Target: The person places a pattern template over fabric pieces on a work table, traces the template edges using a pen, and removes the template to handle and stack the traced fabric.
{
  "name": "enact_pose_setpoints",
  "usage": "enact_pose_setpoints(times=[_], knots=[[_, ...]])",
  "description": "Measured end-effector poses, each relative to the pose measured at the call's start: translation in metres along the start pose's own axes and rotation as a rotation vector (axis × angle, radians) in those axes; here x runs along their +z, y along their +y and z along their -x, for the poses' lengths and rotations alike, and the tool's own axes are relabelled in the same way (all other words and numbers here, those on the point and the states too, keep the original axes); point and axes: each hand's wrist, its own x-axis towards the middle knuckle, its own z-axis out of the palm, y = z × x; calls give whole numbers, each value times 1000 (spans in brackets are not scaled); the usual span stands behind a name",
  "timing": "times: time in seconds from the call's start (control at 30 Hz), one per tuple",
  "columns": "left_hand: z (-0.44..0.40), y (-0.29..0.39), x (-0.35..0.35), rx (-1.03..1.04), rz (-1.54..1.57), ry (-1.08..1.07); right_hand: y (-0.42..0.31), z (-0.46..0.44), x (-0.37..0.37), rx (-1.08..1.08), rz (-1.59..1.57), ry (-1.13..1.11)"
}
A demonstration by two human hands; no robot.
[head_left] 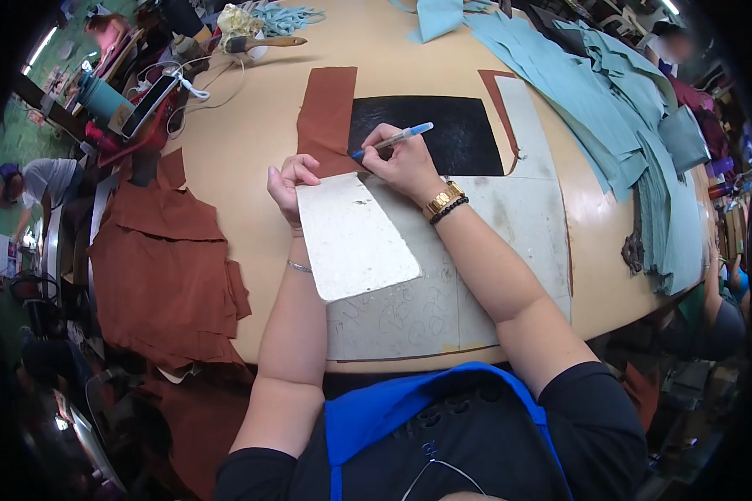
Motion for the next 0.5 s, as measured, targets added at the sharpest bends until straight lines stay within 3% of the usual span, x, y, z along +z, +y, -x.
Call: enact_pose_setpoints(times=[0.13,0.2,0.27,0.3,0.33,0.37,0.43,0.5], knots=[[-3,-13,-5,105,-6,-6,0,4,-22,94,-314,110],[-2,-6,-2,-7,-14,17,-13,23,-55,103,-350,176],[-8,12,-1,-249,-11,34,-25,56,-97,150,-202,248],[-15,-5,-10,-123,-31,-26,-25,77,-120,188,-78,267],[-22,-16,-27,-137,0,-145,-23,101,-142,228,47,289],[-15,0,-7,-131,-164,-6,-23,128,-163,217,201,320],[-1,24,22,-133,-440,68,-32,180,-197,276,441,338],[1,35,19,-141,-670,-54,-43,223,-215,418,597,307]])
